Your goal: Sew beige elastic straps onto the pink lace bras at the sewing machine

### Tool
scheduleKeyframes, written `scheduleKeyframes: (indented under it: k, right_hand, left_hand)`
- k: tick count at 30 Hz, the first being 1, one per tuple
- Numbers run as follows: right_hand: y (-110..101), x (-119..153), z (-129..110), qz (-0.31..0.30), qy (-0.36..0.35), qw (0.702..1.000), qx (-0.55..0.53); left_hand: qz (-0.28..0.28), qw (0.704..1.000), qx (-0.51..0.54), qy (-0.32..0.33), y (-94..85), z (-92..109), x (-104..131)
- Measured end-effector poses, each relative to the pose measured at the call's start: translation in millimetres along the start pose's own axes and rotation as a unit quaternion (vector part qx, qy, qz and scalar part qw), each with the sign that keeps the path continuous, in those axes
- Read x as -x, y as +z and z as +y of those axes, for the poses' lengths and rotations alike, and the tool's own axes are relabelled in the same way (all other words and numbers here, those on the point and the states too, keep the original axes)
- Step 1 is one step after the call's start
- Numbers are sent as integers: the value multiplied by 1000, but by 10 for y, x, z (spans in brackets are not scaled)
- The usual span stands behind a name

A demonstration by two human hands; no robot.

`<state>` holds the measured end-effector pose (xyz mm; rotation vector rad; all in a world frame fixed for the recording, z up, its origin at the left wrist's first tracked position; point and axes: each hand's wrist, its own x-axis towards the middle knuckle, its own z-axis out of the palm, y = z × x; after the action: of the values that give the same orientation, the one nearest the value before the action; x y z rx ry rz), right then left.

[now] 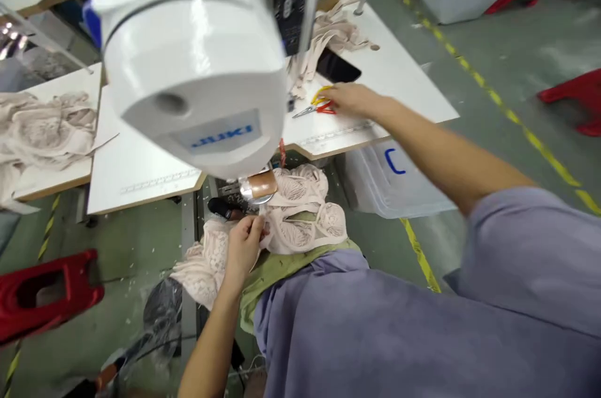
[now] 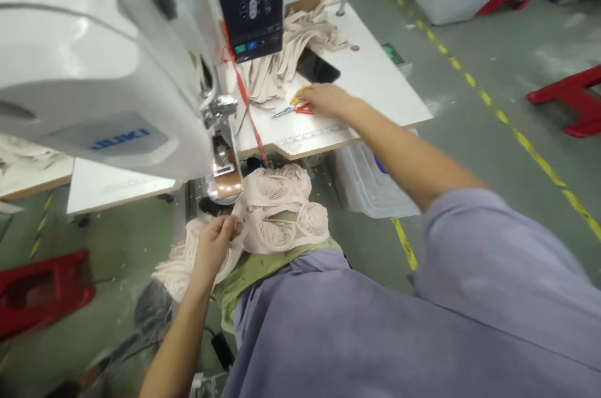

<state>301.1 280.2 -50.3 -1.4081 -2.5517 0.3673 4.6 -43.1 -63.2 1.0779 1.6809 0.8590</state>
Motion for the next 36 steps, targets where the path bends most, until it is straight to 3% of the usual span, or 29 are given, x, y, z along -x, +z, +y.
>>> scheduleKeyframes:
  k: [2,5,7,9,13,16,19,24,28,31,36]
  right_hand:
    - [68,93,84,-35,-6,999,33]
    - [238,583,-45,-57,38,994,89]
    - [322,1049,-289,-30,93,993,60]
    - [386,1519,-633,-33,103,994,-22]
    - [542,2117,-1388,-71,-40,985,-154]
    - [691,2174,-1751,-49,-78,981,-173]
    - [817,2074,-1886,-28,-76,979,-187]
    - [899,1951,-1891,-29,-109,967,-227]
    - [891,2012,-1825,-62,-66,960,-264]
    - [907,2119,-1792,-37,-27,956,-291]
    - [982,2195,-1846,-30,-43,953,-299]
  left_hand:
    - [-12,999,35,-16,-47,-39,7]
    - [-16,995,90,-40,-121,-99,17]
    - [-14,988,141,-57,-157,-112,24]
    - [-25,979,191,-73,-178,-101,24]
    - [-54,966,236,-88,-164,-37,17]
    - [-54,968,230,-87,-126,27,28]
    - [-52,975,199,-84,-98,77,51]
    - [-40,986,148,-72,-95,90,56]
    - [-29,992,113,-46,-120,88,47]
    - [-18,996,92,-11,-147,87,48]
    - [-35,997,68,-7,-180,63,29]
